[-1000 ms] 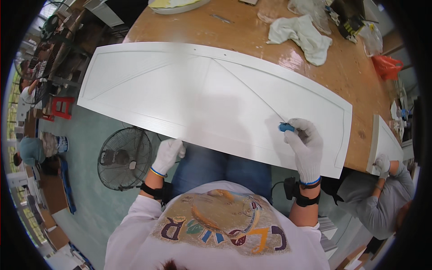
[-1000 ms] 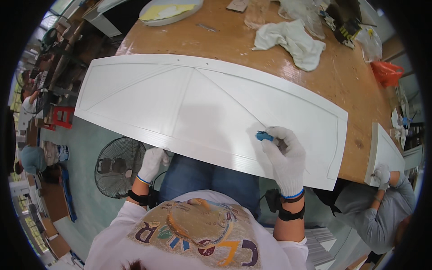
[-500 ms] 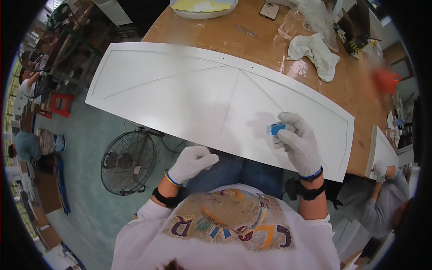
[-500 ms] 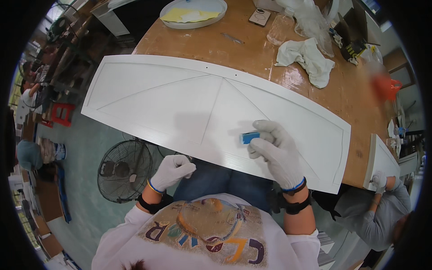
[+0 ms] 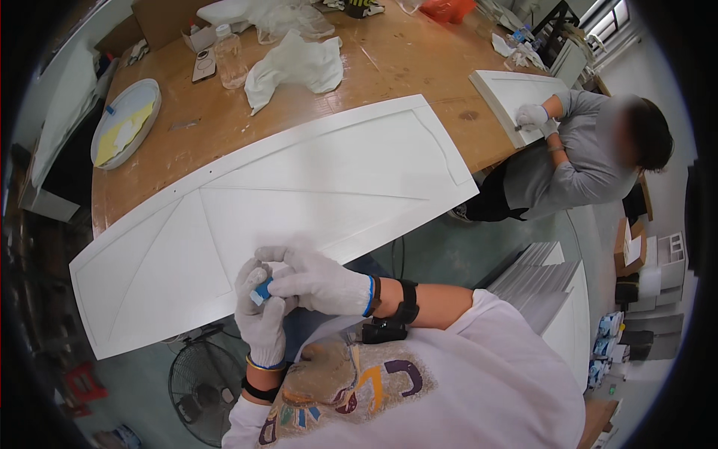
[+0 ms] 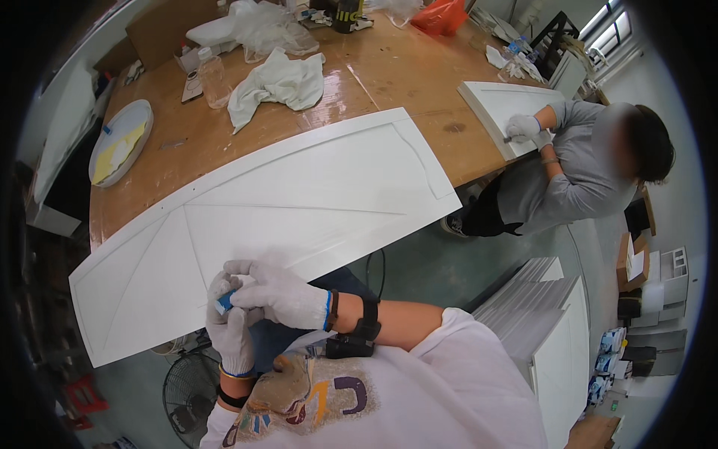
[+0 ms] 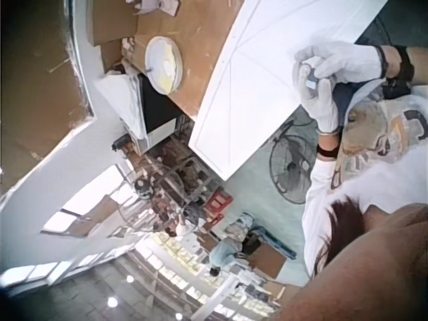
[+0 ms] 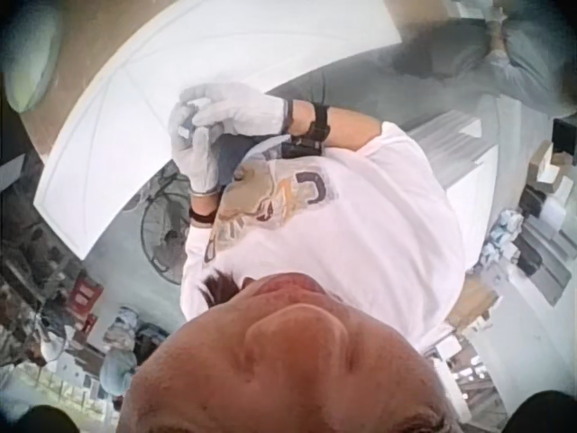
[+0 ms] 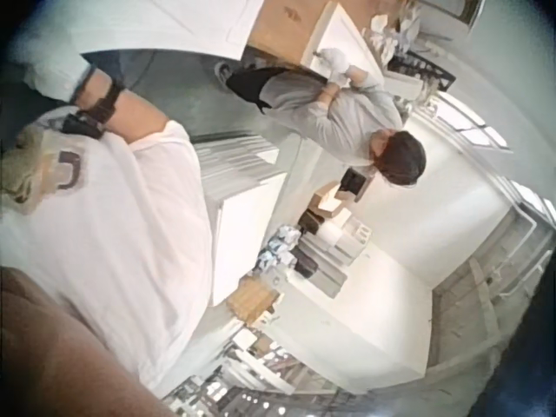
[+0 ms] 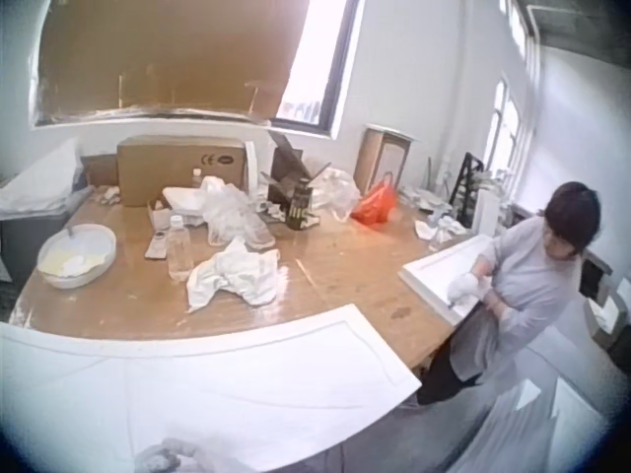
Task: The recorder uses a blue wax or marking block to highlight or fill recessed lines on a white wooden cabinet door, then wipes the surface with a cloth.
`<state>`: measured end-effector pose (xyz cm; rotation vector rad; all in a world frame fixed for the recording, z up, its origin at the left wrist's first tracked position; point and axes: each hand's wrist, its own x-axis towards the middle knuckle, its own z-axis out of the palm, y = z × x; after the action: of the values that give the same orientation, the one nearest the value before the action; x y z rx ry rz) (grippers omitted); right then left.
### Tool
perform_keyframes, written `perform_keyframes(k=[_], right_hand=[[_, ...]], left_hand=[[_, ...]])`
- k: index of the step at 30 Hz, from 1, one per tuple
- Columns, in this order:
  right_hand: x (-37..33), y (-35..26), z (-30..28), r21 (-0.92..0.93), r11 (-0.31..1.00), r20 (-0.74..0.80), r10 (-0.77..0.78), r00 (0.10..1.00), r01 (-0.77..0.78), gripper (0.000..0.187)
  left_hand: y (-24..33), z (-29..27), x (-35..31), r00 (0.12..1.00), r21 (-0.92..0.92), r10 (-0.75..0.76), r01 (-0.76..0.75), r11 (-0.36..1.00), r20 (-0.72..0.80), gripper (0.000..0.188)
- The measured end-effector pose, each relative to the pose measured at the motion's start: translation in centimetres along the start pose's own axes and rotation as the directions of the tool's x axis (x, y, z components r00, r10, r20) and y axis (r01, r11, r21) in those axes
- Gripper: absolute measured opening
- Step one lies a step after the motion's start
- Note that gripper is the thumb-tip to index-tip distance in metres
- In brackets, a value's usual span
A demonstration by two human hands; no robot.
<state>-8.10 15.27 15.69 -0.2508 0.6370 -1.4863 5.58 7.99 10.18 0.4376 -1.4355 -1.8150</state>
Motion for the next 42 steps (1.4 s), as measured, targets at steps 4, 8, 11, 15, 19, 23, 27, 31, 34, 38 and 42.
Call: perform_keyframes(k=[4, 8, 11, 15, 19, 23, 27, 31, 34, 38, 42], right_hand=[[-1.4, -1.9, -0.6, -0.466, 0.883, 0.043, -0.036, 0.998, 0.052, 0.048], [-3.3, -5.2, -6.1, -0.904, 0.407, -0.029, -0.361, 0.932, 0.130, 0.043], [-6.6, -11.8, -11.1, -0.969, 0.244, -0.168, -0.569, 0.805, -0.029, 0.042], [-11.1, -21.3, -21.1, -0.948, -0.170, -0.084, -0.680, 0.728, -0.268, 0.039], [-12.0, -26.8, -21.6, -0.658, -0.493, -0.193, -0.620, 0.761, -0.569, 0.036], [-9.5, -28.3, -23.3, -0.635, -0.558, -0.208, -0.543, 0.814, -0.534, 0.033], [-8.2, -28.8, -24.5, -0.639, -0.538, -0.174, -0.595, 0.785, -0.549, 0.032], [-7.9, -29.1, -26.0, -0.680, -0.516, -0.152, -0.596, 0.789, -0.521, 0.036], [-8.4, -28.8, -26.0, -0.630, -0.621, -0.075, -0.548, 0.833, -0.466, 0.034], [-8.6, -28.7, -25.3, -0.695, -0.494, -0.144, -0.616, 0.775, -0.522, 0.029], [-9.7, -28.3, -25.7, -0.672, -0.560, -0.118, -0.565, 0.817, -0.485, 0.030]], left_hand=[[0.4, 0.7, -0.1, 1.000, 0.123, 0.002, 0.001, 0.992, -0.024, 0.037], [1.6, 0.6, -0.3, 0.987, 0.069, -0.161, 0.160, 0.985, 0.022, 0.031], [2.4, -1.5, -1.8, 0.883, 0.165, -0.439, 0.415, 0.895, 0.165, 0.020], [1.2, -3.6, -4.5, 0.755, 0.022, -0.652, 0.654, 0.756, -0.071, 0.020], [1.2, -3.2, -5.1, 0.790, -0.042, -0.589, 0.591, 0.805, -0.173, 0.032], [0.6, -3.0, -4.4, 0.848, -0.032, -0.493, 0.497, 0.867, -0.195, 0.036], [-0.4, -4.6, -4.1, 0.834, -0.101, -0.488, 0.479, 0.872, -0.258, 0.033], [-0.6, -4.6, -4.1, 0.831, -0.056, -0.490, 0.493, 0.868, -0.264, 0.036], [-0.5, -3.9, -3.9, 0.813, -0.064, -0.479, 0.487, 0.871, -0.332, 0.033], [-0.5, -3.7, -3.7, 0.798, -0.068, -0.486, 0.497, 0.865, -0.355, 0.033], [-0.5, -4.0, -3.7, 0.798, -0.089, -0.484, 0.487, 0.869, -0.359, 0.033]])
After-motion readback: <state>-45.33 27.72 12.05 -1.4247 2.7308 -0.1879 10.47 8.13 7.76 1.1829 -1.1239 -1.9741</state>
